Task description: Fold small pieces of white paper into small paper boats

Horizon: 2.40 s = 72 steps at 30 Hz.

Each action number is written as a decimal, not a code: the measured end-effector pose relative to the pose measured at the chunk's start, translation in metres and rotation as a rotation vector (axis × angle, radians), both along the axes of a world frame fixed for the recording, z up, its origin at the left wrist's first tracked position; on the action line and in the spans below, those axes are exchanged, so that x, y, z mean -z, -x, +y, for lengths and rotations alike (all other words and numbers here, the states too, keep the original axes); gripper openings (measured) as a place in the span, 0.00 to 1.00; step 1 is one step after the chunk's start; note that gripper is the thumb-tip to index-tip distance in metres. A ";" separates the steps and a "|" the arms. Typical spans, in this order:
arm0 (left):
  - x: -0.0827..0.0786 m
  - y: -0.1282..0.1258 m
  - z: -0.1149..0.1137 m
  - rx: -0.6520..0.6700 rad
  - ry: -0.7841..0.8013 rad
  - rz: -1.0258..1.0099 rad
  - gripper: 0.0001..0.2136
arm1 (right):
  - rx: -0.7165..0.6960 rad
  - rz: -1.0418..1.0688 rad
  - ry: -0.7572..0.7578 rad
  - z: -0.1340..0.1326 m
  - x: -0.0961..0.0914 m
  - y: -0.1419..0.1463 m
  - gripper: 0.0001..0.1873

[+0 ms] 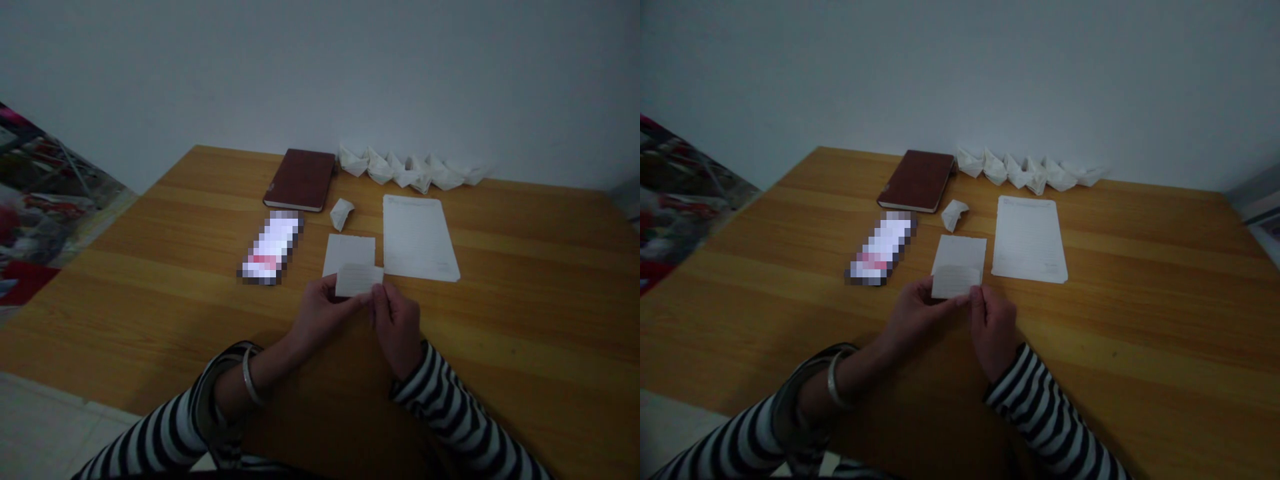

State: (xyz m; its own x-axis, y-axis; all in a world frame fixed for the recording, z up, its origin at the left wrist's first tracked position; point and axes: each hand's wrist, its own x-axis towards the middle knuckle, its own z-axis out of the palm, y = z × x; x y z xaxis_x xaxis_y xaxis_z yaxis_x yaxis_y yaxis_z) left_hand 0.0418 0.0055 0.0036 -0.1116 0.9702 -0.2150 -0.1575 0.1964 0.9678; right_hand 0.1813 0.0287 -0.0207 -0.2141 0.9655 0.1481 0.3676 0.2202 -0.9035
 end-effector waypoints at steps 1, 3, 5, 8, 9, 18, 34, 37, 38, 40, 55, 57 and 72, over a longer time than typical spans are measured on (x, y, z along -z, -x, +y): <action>0.000 0.000 0.000 0.003 0.012 -0.004 0.13 | -0.002 -0.025 -0.017 -0.001 0.000 0.000 0.20; 0.000 -0.001 -0.001 -0.020 0.029 0.022 0.13 | -0.006 -0.078 -0.064 -0.003 -0.001 0.001 0.19; -0.001 -0.001 -0.001 -0.020 0.036 0.029 0.12 | -0.001 -0.138 -0.127 -0.003 -0.002 0.001 0.18; -0.002 0.008 0.001 0.010 0.040 -0.043 0.11 | 0.054 -0.207 -0.195 0.003 -0.003 -0.004 0.17; -0.002 0.014 0.004 0.001 0.036 -0.065 0.11 | 0.085 -0.215 -0.208 0.007 -0.003 -0.008 0.18; -0.008 0.045 0.018 -0.106 -0.125 0.102 0.18 | 0.168 -0.113 -0.192 0.025 0.000 -0.025 0.20; -0.005 0.025 0.008 0.229 0.049 0.436 0.26 | -0.085 0.139 0.091 0.011 0.001 -0.002 0.11; -0.004 0.023 0.006 0.206 0.021 0.469 0.26 | -0.143 0.335 0.199 0.012 -0.002 -0.001 0.10; -0.004 0.023 0.005 0.218 0.017 0.476 0.27 | -0.148 0.363 0.221 0.013 -0.003 -0.002 0.12; -0.004 0.024 0.005 0.259 -0.001 0.445 0.28 | -0.155 0.362 0.235 0.014 -0.003 -0.005 0.17; 0.001 0.030 0.014 0.181 0.081 -0.082 0.14 | -0.088 0.370 0.173 0.018 0.003 -0.009 0.16; 0.001 0.029 0.014 0.163 0.093 -0.126 0.13 | -0.066 0.385 0.187 0.020 0.003 -0.010 0.14; 0.021 0.002 -0.006 0.189 -0.100 0.146 0.16 | -0.161 0.149 -0.048 0.019 -0.004 -0.007 0.10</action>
State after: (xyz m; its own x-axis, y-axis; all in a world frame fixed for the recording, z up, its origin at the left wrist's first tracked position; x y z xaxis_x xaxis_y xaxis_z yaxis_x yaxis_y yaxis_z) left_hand 0.0401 -0.0001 -0.0170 0.0509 0.9925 -0.1116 0.0155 0.1109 0.9937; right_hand 0.1880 0.0475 -0.0167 -0.3370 0.9118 0.2346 0.1876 0.3092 -0.9323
